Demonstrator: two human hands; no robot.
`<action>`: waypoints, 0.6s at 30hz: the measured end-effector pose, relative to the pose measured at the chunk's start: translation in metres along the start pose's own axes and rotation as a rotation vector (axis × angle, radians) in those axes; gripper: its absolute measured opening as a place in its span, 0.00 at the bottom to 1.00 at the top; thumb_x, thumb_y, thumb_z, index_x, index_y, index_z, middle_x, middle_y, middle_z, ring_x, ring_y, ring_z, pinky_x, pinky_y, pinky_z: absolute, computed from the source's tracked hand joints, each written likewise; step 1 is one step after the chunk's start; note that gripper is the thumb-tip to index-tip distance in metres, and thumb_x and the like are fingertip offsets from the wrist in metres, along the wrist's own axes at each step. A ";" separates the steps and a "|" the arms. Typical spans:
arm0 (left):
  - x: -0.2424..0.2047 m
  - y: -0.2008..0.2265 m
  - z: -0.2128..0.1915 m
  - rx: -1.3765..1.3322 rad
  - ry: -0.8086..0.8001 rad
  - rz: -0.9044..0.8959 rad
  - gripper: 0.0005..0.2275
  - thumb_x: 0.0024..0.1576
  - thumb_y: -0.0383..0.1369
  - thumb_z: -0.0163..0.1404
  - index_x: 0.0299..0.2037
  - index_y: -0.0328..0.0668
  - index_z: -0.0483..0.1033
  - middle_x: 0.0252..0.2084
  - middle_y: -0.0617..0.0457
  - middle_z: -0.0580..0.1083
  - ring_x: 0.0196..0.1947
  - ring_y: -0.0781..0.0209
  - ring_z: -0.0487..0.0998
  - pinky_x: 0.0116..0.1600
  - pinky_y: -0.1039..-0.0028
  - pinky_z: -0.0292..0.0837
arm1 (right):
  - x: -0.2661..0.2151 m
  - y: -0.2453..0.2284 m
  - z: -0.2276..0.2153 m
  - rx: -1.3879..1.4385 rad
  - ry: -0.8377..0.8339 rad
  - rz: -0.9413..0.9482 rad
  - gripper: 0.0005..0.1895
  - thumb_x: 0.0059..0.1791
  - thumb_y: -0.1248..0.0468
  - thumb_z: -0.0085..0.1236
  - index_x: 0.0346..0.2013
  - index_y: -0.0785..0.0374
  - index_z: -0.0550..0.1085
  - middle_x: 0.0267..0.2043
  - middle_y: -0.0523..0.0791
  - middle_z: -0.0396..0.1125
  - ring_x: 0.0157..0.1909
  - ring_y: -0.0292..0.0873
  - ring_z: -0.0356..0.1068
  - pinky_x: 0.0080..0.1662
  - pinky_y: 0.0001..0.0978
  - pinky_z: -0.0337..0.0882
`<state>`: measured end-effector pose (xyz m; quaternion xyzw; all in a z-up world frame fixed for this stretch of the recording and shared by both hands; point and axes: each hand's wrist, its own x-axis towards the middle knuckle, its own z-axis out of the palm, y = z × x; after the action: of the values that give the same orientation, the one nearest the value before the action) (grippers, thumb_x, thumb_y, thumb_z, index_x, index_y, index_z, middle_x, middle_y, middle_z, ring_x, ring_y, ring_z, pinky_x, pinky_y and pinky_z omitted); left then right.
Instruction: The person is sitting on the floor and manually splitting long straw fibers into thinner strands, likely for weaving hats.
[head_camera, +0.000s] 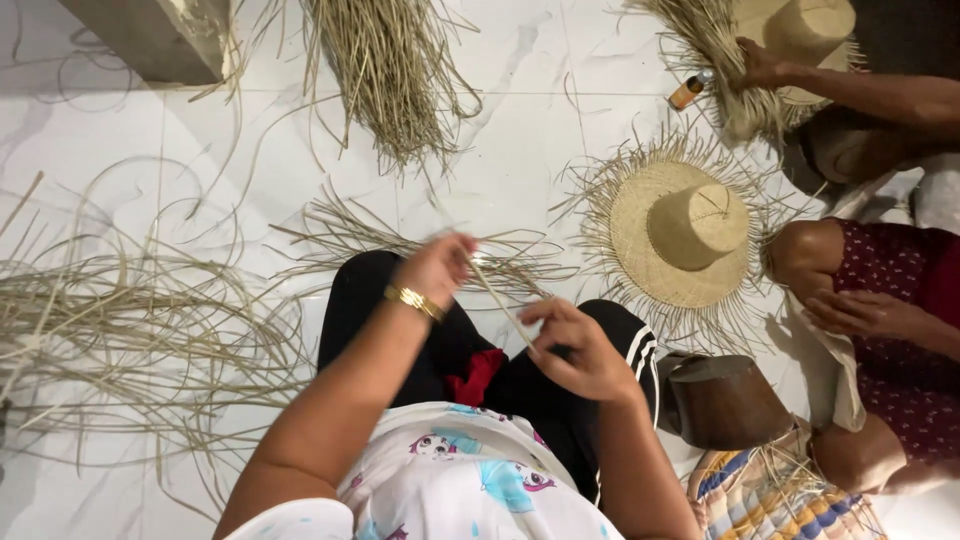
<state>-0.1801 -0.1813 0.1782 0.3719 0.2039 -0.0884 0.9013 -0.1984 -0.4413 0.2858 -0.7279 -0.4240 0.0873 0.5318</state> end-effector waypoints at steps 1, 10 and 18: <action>0.009 0.014 -0.014 0.003 0.173 0.071 0.07 0.56 0.35 0.50 0.33 0.45 0.80 0.25 0.54 0.76 0.23 0.68 0.72 0.27 0.80 0.63 | -0.006 0.000 -0.005 0.198 -0.063 -0.041 0.04 0.46 0.70 0.62 0.25 0.65 0.78 0.40 0.52 0.71 0.39 0.48 0.74 0.43 0.42 0.75; 0.018 0.085 -0.112 -0.192 0.809 0.526 0.21 0.61 0.29 0.56 0.63 0.42 0.64 0.42 0.44 0.83 0.40 0.63 0.85 0.25 0.86 0.60 | -0.061 0.040 -0.065 0.220 -0.126 0.091 0.05 0.46 0.72 0.61 0.33 0.70 0.83 0.25 0.50 0.71 0.27 0.41 0.70 0.30 0.34 0.70; -0.022 0.114 -0.093 -0.320 0.802 0.606 0.03 0.58 0.25 0.56 0.41 0.40 0.79 0.40 0.48 0.83 0.28 0.72 0.77 0.24 0.85 0.62 | -0.073 0.032 -0.080 0.224 -0.066 0.370 0.03 0.45 0.75 0.62 0.32 0.68 0.81 0.27 0.42 0.70 0.26 0.33 0.60 0.31 0.23 0.59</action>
<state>-0.1926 -0.0352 0.2006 0.2764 0.4271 0.3578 0.7831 -0.1813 -0.5520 0.2688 -0.7262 -0.2881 0.2537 0.5703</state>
